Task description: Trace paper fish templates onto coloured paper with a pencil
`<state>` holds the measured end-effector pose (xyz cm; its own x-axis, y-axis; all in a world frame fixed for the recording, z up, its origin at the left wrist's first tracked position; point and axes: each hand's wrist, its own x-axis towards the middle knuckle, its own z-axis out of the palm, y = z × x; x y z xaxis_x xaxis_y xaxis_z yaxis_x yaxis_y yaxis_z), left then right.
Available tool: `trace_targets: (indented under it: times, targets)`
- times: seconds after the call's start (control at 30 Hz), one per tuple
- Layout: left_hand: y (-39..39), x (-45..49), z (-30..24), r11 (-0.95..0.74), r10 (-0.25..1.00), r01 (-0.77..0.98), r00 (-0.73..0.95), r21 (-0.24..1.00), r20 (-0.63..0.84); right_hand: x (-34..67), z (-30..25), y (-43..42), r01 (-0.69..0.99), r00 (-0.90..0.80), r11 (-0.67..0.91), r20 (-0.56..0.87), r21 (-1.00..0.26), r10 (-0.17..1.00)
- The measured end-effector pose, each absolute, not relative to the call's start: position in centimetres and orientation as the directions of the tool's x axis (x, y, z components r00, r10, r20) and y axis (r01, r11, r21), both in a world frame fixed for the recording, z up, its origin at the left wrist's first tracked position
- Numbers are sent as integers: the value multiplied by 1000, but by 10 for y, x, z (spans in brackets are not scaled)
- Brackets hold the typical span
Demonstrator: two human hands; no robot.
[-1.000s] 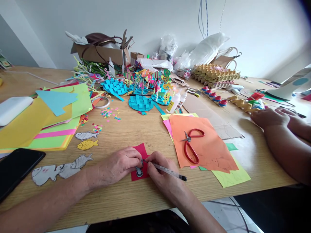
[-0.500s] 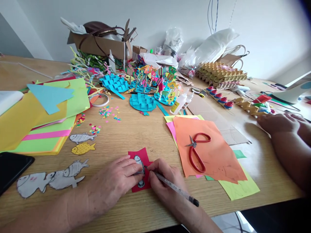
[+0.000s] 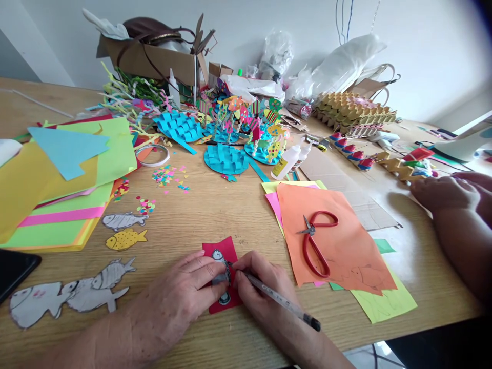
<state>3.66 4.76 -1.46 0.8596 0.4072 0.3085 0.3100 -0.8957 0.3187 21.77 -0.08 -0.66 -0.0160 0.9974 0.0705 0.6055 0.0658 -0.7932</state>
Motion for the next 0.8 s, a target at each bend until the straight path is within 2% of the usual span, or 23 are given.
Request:
trace_targets:
  times: [0.3, 0.8]
  targets:
    - [47, 36, -18, -902, 402, 315, 862, 295, 308, 218, -3, 5, 572, -40, 36, 16, -819, 999]
    - [47, 37, -13, -902, 397, 303, 862, 308, 315, 218, -7, 8, 573, -42, 45, 26, -819, 999]
